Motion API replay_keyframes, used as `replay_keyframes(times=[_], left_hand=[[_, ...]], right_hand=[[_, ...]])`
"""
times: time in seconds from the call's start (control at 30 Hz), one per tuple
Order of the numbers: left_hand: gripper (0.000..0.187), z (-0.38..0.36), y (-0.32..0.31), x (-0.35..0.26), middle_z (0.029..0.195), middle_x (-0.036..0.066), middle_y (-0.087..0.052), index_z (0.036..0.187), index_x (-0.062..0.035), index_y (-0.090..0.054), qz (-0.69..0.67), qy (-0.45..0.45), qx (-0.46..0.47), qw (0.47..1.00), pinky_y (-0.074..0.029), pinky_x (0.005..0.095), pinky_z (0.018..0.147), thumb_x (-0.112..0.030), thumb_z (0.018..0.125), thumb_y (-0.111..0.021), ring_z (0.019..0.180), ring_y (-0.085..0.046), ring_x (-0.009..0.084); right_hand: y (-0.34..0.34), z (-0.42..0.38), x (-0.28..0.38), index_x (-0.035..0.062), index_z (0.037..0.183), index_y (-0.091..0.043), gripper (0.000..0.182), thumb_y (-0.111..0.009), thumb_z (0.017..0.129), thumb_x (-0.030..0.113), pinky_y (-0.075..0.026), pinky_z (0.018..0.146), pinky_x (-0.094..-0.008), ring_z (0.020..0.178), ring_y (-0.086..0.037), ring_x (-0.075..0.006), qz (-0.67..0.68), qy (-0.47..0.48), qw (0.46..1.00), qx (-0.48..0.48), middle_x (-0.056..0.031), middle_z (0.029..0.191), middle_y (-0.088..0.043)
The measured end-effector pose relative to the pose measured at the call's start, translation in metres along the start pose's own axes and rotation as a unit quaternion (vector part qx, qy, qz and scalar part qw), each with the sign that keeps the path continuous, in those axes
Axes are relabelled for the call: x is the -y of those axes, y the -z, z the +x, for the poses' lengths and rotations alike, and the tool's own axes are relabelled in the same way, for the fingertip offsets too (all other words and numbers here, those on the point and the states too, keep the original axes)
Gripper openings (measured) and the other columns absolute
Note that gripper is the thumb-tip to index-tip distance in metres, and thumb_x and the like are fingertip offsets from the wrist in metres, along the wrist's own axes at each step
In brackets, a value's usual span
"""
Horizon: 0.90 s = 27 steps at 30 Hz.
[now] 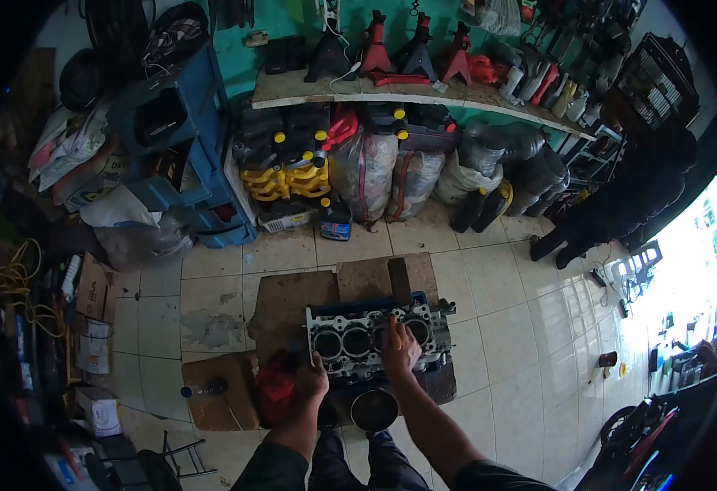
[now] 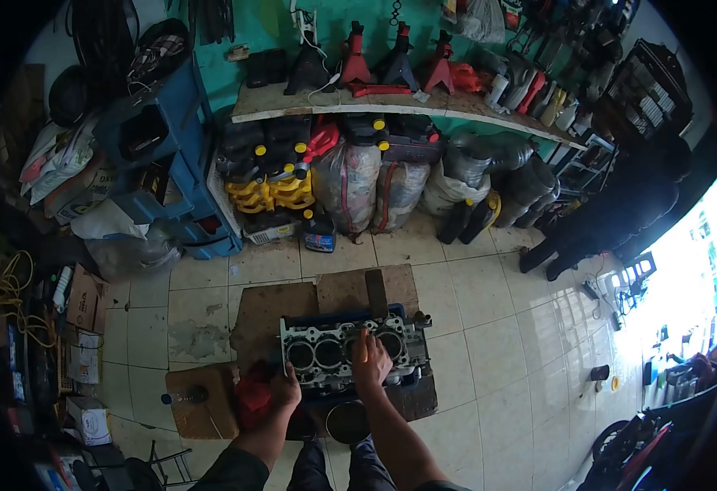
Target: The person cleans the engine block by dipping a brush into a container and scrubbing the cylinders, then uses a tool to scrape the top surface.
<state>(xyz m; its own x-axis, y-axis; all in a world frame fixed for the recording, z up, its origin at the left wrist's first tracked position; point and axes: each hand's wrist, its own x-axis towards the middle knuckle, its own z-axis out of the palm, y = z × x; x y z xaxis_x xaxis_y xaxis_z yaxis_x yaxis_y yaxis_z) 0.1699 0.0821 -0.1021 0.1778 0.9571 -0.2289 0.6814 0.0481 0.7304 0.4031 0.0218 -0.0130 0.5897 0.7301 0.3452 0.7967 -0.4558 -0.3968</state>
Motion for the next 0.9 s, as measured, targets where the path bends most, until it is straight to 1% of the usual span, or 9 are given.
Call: replay_keyframes(times=[0.1,0.17,0.23,0.33,0.43,0.57,0.7,0.83,0.9], left_hand=[[0.058,0.0,0.003,-0.003,0.113,0.032,-0.069,0.13,-0.0029,-0.06,0.013,-0.003,0.007,1.0,-0.052,0.0619,0.087,-0.053,0.11,-0.038,0.105,-0.063,0.0569],[0.058,-0.001,-0.001,-0.004,0.114,0.032,-0.069,0.131,-0.0031,-0.06,0.001,-0.006,0.007,1.0,-0.052,0.0619,0.087,-0.053,0.111,-0.038,0.105,-0.063,0.0569],[0.059,0.0,0.003,-0.002,0.114,0.032,-0.069,0.132,-0.0033,-0.06,-0.005,-0.009,0.004,1.0,-0.052,0.0619,0.088,-0.053,0.111,-0.038,0.106,-0.063,0.0569],[0.059,-0.001,0.001,-0.002,0.115,0.032,-0.069,0.133,-0.0036,-0.06,-0.01,0.001,0.006,1.0,-0.052,0.0619,0.089,-0.053,0.111,-0.038,0.106,-0.064,0.0567],[0.06,-0.001,-0.002,-0.001,0.113,0.031,-0.07,0.133,-0.0041,-0.061,-0.017,-0.012,-0.003,1.0,-0.053,0.0623,0.089,-0.054,0.11,-0.038,0.105,-0.064,0.0567],[0.062,0.001,0.003,-0.005,0.109,0.032,-0.07,0.129,-0.0036,-0.063,0.007,-0.003,-0.012,1.0,-0.052,0.0632,0.087,-0.057,0.109,-0.039,0.104,-0.064,0.057],[0.057,-0.002,0.003,-0.002,0.108,0.031,-0.07,0.123,-0.0037,-0.064,0.015,0.002,-0.006,1.0,-0.052,0.0632,0.085,-0.054,0.109,-0.04,0.103,-0.064,0.0564],[0.053,0.0,-0.001,-0.002,0.107,0.031,-0.07,0.122,-0.0038,-0.063,0.001,-0.021,-0.028,0.999,-0.052,0.0626,0.084,-0.051,0.11,-0.041,0.103,-0.065,0.0559],[0.052,-0.002,0.003,-0.006,0.107,0.032,-0.07,0.121,-0.0035,-0.063,0.0,-0.024,-0.023,0.999,-0.052,0.0623,0.084,-0.049,0.11,-0.041,0.103,-0.064,0.0561]], right_hand=[[-0.007,-0.009,0.007,0.0141,0.107,-0.069,0.018,-0.063,0.103,0.03,-0.054,0.068,-0.0497,0.081,-0.069,-0.0335,0.055,-0.049,0.997,0.026,-0.0091,0.087,-0.068],[0.02,0.013,-0.002,0.0127,0.109,-0.068,0.018,-0.064,0.101,0.029,-0.055,0.069,-0.049,0.083,-0.069,-0.0324,0.014,0.097,0.989,0.108,-0.0095,0.088,-0.068],[0.001,0.008,-0.022,0.0107,0.111,-0.068,0.02,-0.066,0.099,0.027,-0.055,0.07,-0.0492,0.087,-0.07,-0.0327,-0.015,0.044,0.99,0.135,-0.0098,0.089,-0.069],[-0.01,-0.009,0.0,0.011,0.119,-0.071,0.025,-0.07,0.096,0.022,-0.056,0.071,-0.0464,0.085,-0.07,-0.0322,0.016,-0.022,0.999,-0.029,-0.0088,0.092,-0.07],[0.012,0.006,0.002,0.0121,0.12,-0.072,0.027,-0.07,0.095,0.022,-0.056,0.072,-0.046,0.083,-0.069,-0.0319,0.084,0.072,0.989,0.094,-0.0079,0.093,-0.07],[0.015,0.01,-0.01,0.0137,0.113,-0.068,0.021,-0.07,0.094,0.021,-0.054,0.07,-0.0454,0.082,-0.068,-0.0307,-0.033,0.091,0.995,0.012,-0.0068,0.089,-0.066],[-0.008,-0.005,-0.007,0.0132,0.114,-0.067,0.023,-0.071,0.092,0.021,-0.054,0.071,-0.0456,0.083,-0.068,-0.0293,0.056,0.037,0.998,0.019,-0.0067,0.09,-0.066],[0.009,0.021,-0.026,0.0147,0.124,-0.067,0.037,-0.074,0.088,0.019,-0.054,0.071,-0.0451,0.083,-0.068,-0.0288,0.017,0.189,0.977,0.1,-0.0057,0.09,-0.067],[0.014,0.015,-0.018,0.0131,0.126,-0.065,0.039,-0.074,0.088,0.018,-0.054,0.069,-0.0461,0.082,-0.068,-0.0294,-0.012,0.171,0.985,-0.013,-0.0064,0.09,-0.066]])
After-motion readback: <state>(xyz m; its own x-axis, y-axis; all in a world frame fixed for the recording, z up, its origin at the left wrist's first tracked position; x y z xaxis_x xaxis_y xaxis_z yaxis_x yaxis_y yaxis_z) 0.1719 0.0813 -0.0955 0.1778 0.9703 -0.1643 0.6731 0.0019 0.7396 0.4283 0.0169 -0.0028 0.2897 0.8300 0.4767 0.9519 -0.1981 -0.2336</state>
